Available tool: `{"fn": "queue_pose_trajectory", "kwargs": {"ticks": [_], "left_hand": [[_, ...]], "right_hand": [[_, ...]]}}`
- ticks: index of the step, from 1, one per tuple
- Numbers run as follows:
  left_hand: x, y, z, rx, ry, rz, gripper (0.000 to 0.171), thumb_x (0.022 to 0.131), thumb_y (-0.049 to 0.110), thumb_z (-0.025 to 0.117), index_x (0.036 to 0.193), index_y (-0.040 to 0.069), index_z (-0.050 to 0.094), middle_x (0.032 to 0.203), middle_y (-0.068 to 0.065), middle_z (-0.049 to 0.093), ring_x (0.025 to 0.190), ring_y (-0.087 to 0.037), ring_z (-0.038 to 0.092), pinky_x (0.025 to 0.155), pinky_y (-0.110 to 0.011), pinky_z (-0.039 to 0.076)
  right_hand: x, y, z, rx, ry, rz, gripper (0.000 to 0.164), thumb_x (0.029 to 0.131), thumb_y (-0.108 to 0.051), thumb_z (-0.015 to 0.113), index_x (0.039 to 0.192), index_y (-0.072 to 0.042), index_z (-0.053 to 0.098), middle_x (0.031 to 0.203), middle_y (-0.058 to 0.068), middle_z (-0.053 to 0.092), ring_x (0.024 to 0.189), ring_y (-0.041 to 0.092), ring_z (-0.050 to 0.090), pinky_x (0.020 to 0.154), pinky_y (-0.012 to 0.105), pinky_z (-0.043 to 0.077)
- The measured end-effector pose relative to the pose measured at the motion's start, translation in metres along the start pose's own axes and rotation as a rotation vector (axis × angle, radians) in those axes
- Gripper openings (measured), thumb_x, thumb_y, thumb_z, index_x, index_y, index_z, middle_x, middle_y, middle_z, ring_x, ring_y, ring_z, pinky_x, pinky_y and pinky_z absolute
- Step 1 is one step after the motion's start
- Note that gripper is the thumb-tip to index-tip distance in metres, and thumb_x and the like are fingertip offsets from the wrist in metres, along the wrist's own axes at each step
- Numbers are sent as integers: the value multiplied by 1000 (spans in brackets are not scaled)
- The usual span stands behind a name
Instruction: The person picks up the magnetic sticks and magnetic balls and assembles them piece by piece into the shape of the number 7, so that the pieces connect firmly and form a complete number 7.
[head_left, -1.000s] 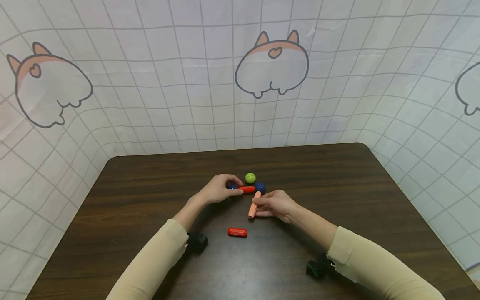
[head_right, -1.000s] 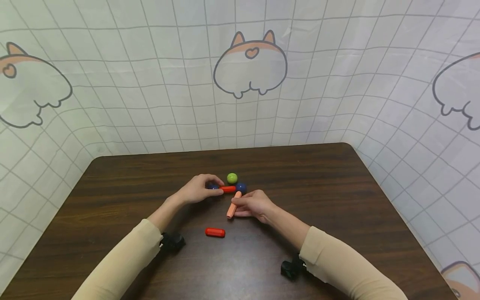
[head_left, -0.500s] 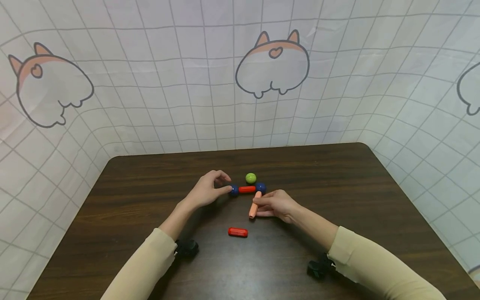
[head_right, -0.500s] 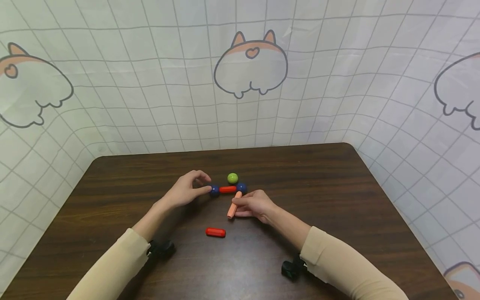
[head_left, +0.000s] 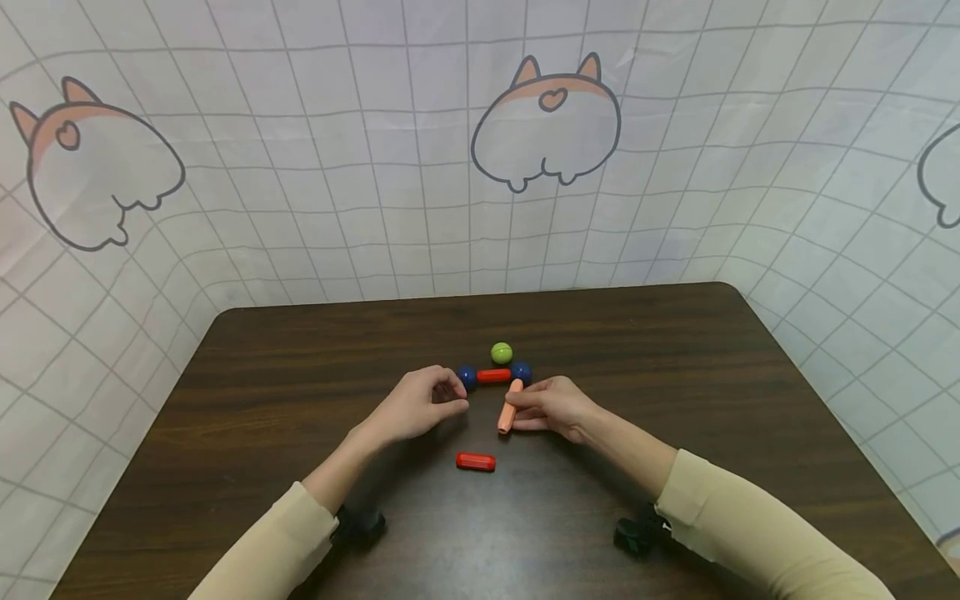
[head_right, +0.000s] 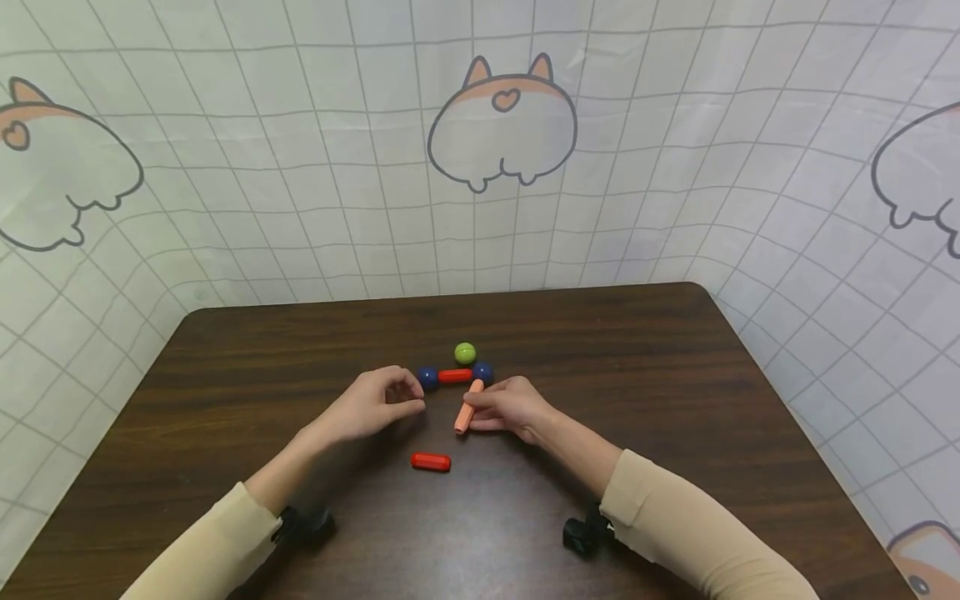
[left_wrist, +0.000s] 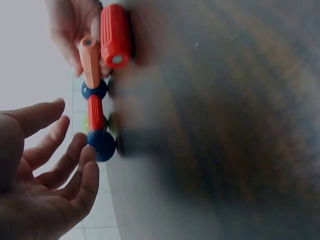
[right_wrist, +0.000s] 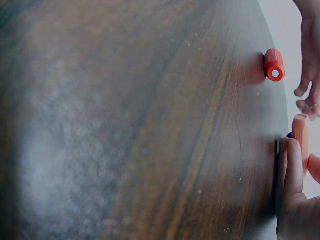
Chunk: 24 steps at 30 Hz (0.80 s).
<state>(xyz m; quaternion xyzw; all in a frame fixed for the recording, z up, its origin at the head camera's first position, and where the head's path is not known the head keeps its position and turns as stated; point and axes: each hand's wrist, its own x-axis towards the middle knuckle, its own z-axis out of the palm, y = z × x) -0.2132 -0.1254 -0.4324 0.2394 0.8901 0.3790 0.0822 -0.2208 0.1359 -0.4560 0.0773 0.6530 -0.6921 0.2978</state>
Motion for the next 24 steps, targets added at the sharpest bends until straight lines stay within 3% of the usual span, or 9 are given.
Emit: {"fn": "queue_pose_trajectory", "kwargs": {"ticks": [11,24], "left_hand": [[-15,5,16,-32,-218,36,12,93,19,79,101,12,72,90,9,68,82,-11,63,75,-29,53],[-20,13,26,-1,-284,75,23,90,22,83,106,11,74,93,5,67,84,-12,63,76,-28,52]], "right_hand": [[-2,-1,1,3,-12,-7,31,100,-8,68,120,15,63,92,15,74,83,21,74,79,34,59],[-1,0,0,12,-10,-8,32,100,-8,69,120,15,64,93,16,74,82,20,74,79,34,59]]}}
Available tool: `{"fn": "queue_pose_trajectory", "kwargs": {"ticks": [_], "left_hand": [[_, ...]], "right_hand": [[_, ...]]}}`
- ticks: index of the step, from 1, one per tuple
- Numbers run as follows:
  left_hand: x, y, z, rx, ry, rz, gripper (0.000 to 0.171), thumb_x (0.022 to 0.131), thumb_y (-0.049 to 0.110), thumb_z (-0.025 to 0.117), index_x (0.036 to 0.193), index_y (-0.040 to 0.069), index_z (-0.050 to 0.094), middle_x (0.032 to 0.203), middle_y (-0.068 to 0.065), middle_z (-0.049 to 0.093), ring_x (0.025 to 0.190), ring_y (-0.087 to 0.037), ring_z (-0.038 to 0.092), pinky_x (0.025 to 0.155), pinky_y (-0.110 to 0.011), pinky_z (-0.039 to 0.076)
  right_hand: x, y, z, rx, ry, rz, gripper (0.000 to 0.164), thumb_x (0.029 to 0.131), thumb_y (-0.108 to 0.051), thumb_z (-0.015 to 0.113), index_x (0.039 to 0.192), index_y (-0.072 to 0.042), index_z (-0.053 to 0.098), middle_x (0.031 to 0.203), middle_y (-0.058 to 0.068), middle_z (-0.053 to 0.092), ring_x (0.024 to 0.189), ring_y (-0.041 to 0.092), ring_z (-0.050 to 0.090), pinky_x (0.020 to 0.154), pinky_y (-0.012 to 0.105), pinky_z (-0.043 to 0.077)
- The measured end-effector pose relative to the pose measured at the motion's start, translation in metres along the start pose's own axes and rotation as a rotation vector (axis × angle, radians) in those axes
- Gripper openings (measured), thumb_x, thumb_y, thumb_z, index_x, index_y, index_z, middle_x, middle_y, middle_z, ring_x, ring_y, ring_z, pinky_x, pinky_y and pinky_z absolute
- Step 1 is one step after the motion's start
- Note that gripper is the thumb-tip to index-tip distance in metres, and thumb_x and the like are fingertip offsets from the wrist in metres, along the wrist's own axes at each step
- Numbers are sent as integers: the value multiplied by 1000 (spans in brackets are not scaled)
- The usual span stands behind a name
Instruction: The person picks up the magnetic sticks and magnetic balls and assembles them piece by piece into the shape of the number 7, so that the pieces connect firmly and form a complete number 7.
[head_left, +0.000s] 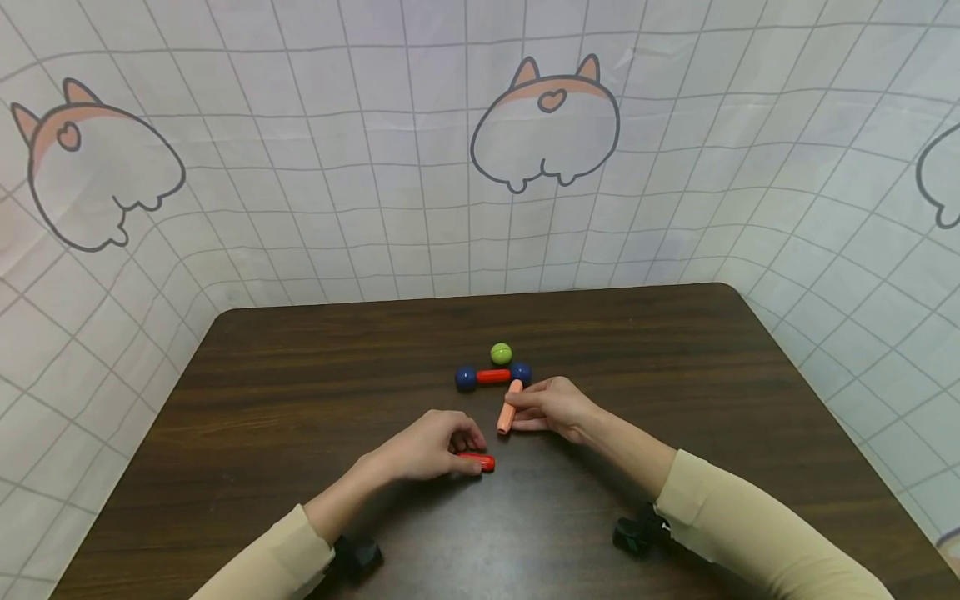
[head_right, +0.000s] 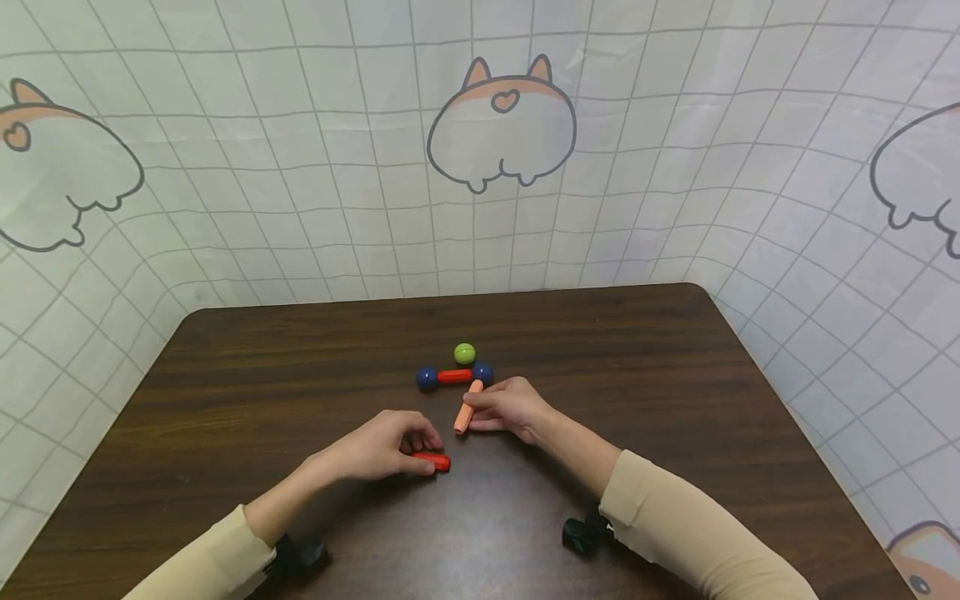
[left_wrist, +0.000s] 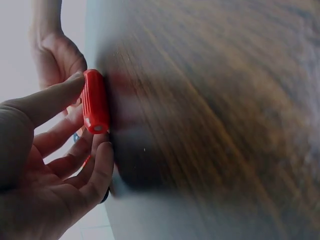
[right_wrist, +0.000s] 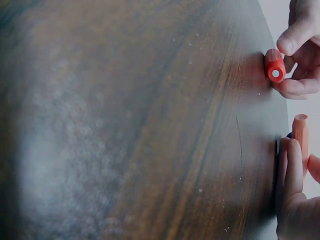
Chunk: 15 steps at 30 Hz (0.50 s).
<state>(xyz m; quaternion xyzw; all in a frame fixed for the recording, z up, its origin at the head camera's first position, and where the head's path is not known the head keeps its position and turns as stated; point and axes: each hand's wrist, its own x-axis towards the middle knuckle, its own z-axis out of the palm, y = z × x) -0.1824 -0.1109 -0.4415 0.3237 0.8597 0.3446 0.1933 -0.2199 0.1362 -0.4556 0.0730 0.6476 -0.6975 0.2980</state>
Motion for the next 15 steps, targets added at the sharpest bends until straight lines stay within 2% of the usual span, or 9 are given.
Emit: {"fn": "queue_pose_trajectory", "kwargs": {"ticks": [7,15], "left_hand": [[1,-1,2,18,-13,18,22,89,13,83,108,10,74,93,6,66,82,-10,62,74,-27,52],[1,-1,4,15,-39,42,16,91,13,81,106,12,76,91,7,65,79,-6,60,73,-26,52]], "right_hand": [[0,0,1,-5,5,0,32,100,-8,69,121,15,63,93,15,73,82,19,73,79,33,59],[0,1,0,-5,10,0,33,100,-9,69,121,15,63,92,15,74,82,19,74,78,33,59]]}}
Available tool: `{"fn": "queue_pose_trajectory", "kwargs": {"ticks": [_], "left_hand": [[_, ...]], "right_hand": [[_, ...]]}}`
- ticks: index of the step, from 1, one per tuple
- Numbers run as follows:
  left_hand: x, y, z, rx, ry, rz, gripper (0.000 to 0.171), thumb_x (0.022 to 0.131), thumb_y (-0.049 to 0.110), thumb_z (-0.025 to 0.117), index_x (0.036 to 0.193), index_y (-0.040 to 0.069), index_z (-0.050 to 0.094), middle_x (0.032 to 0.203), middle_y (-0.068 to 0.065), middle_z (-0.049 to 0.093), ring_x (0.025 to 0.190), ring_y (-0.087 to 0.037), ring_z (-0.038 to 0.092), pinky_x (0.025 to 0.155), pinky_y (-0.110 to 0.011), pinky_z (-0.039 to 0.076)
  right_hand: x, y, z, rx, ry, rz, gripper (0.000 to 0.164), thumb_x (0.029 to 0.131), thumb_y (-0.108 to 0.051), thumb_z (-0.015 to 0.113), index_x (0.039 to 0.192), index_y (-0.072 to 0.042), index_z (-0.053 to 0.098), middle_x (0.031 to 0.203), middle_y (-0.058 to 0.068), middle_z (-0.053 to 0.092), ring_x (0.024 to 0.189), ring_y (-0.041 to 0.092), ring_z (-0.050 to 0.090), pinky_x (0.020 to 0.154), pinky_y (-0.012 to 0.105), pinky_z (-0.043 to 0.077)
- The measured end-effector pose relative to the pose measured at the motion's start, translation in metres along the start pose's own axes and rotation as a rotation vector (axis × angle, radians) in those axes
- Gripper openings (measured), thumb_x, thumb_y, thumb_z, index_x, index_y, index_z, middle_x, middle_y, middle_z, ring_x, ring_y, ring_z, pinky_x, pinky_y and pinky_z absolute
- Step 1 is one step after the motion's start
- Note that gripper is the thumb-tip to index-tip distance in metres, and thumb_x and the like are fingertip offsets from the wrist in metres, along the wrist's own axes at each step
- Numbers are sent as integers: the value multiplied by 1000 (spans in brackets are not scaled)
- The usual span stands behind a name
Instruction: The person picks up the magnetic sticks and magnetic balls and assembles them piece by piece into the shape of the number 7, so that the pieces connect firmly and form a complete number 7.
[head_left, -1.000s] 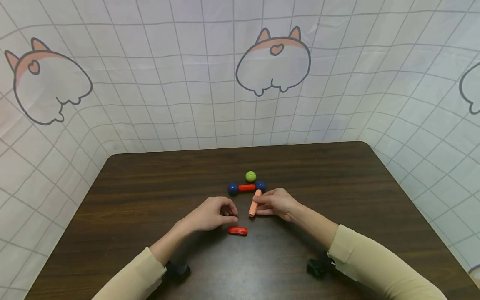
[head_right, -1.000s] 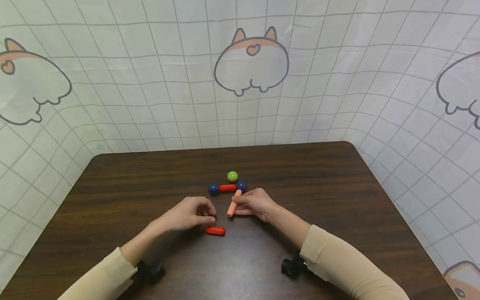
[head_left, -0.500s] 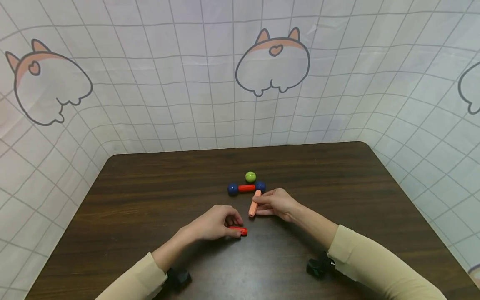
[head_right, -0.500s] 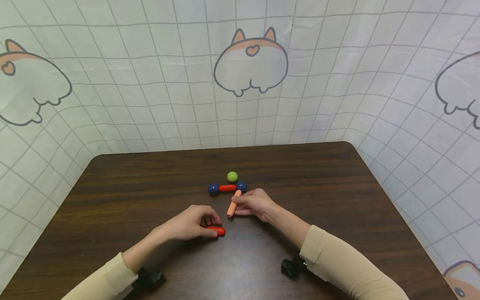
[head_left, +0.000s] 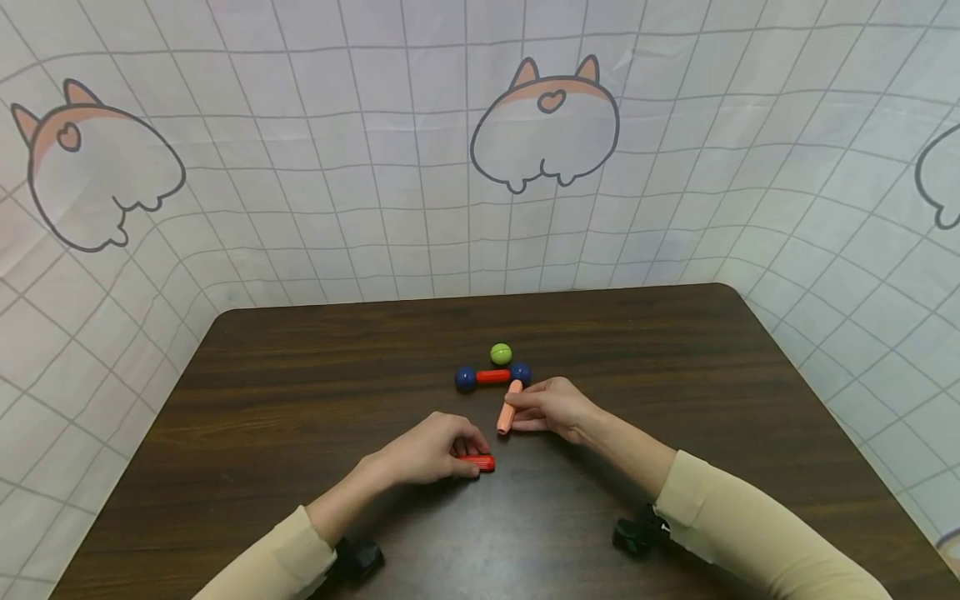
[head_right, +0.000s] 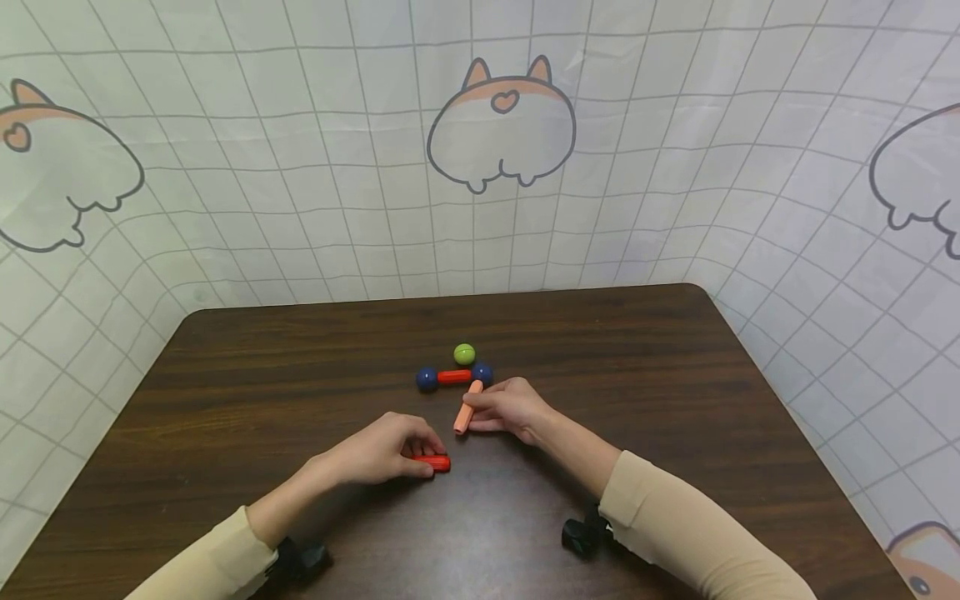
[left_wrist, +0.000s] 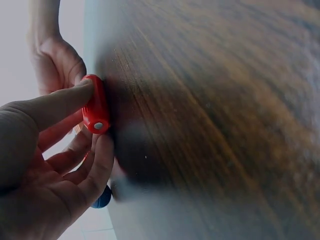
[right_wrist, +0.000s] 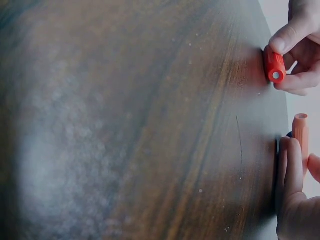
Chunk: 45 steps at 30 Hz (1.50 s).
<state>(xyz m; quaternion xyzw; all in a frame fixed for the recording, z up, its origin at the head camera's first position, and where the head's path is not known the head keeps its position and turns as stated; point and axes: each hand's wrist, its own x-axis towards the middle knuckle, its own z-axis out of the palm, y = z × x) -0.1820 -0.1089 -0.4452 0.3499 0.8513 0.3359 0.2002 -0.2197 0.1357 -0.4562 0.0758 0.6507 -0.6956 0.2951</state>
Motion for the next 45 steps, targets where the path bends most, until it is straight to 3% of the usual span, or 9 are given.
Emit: {"fn": "queue_pose_trajectory", "kwargs": {"ticks": [6,10,17,25,29,45], "left_hand": [[1,1,1,18,6,10,14,93,13,79,106,12,77,89,8,64,77,-5,60,71,-25,52],[2,2,1,-26,14,-16,14,94,15,78,107,12,76,85,9,65,72,-6,62,67,-25,53],[3,3,4,-256,-1,-126,16,95,14,76,109,7,74,82,2,70,68,-14,65,62,-29,54],[5,4,6,-546,-6,-219,25,96,10,74,116,-4,69,94,-8,69,80,-16,69,73,-33,59],[6,6,7,-643,-4,-244,27,97,7,72,119,-8,66,98,-12,66,84,-19,70,77,-37,60],[14,5,9,-735,8,-283,28,97,6,72,119,-9,64,96,-12,66,82,-19,69,76,-39,60]], "right_hand": [[1,1,-2,9,-7,3,33,100,-8,69,122,16,62,93,16,74,83,20,74,79,33,59],[0,1,-3,10,-13,0,34,100,-8,68,123,16,61,94,16,73,84,20,74,80,34,59],[-1,0,-2,9,-23,-6,34,100,-8,68,122,16,61,94,16,73,83,20,73,80,33,59],[1,0,-1,13,-10,0,31,99,-8,70,119,15,63,95,16,72,81,20,73,79,33,59],[1,0,-1,18,-10,1,30,99,-8,69,119,14,63,95,16,71,82,20,73,79,33,59],[1,0,-3,24,-25,-6,31,100,-6,67,122,16,61,97,17,70,84,21,72,83,35,58]]}}
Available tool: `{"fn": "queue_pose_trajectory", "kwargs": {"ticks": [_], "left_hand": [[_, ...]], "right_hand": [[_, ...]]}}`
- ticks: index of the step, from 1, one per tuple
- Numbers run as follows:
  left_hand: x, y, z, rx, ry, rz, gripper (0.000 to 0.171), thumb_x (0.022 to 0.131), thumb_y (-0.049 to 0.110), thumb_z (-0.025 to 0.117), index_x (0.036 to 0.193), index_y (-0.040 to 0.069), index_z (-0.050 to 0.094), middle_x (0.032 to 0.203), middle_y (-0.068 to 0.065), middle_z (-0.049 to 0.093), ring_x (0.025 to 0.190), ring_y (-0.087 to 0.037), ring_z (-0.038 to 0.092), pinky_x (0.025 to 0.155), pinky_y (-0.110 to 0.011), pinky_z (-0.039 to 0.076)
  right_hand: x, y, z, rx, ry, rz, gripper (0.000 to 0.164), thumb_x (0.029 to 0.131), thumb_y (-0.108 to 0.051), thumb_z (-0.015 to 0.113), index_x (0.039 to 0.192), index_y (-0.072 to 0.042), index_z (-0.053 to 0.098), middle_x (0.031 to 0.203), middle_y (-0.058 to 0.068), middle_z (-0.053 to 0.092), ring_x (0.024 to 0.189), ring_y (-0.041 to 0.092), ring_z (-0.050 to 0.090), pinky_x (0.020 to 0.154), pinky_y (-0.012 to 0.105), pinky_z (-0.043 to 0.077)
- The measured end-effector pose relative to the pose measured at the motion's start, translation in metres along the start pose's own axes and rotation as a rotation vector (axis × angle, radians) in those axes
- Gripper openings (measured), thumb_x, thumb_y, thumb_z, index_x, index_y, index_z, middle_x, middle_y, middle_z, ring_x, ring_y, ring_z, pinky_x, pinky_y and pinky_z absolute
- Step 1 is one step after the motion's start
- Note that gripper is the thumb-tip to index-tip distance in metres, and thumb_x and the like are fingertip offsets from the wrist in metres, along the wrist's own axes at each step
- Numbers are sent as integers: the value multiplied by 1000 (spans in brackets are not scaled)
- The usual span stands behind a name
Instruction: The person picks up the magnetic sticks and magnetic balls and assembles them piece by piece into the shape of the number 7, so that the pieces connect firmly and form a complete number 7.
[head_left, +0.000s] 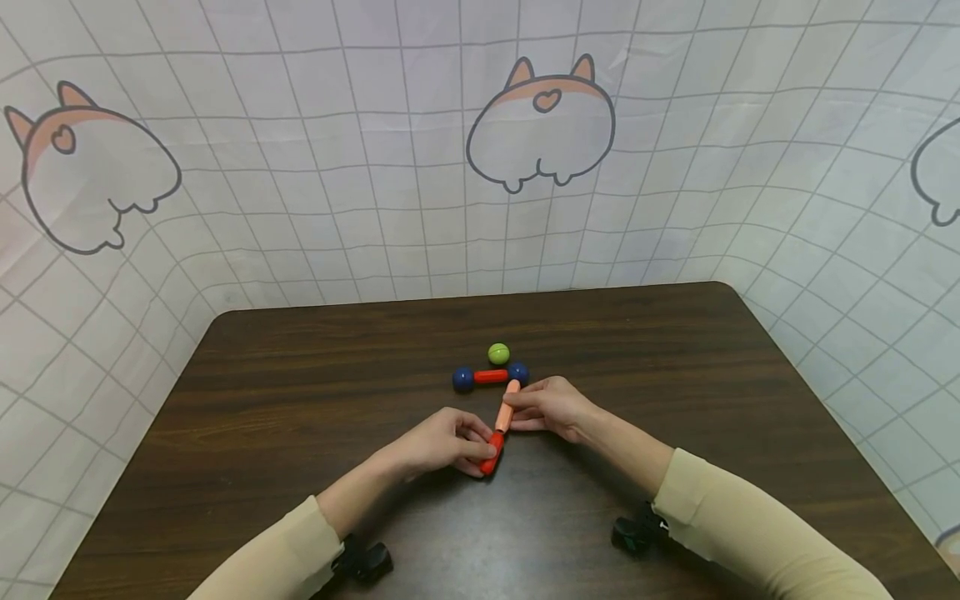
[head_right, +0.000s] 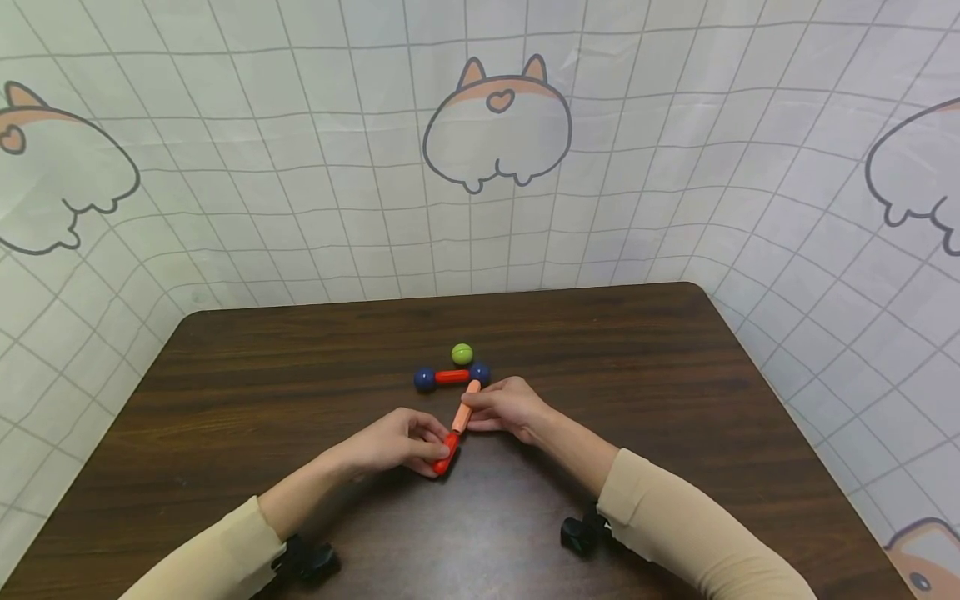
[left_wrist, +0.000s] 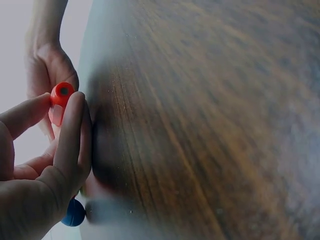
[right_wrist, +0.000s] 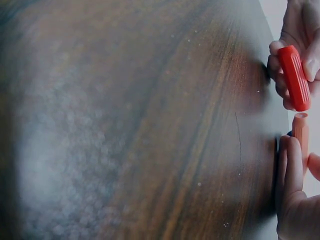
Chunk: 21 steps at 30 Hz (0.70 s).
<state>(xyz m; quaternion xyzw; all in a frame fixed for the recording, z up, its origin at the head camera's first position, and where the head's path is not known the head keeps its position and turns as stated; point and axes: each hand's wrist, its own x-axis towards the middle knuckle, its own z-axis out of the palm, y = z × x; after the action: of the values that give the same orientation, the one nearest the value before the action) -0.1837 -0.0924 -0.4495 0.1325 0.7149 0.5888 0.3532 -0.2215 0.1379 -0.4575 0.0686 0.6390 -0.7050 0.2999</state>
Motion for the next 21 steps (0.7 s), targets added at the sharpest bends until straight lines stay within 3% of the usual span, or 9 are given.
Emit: {"fn": "queue_pose_trajectory", "kwargs": {"ticks": [21], "left_hand": [[3,-2,-3,3,10,-2,27,97,7,72,119,-7,65,98,-13,67,83,-20,69,76,-38,60]], "right_hand": [[0,2,-1,1,-8,-13,33,101,-6,66,124,17,59,98,17,70,85,21,72,83,35,58]]}}
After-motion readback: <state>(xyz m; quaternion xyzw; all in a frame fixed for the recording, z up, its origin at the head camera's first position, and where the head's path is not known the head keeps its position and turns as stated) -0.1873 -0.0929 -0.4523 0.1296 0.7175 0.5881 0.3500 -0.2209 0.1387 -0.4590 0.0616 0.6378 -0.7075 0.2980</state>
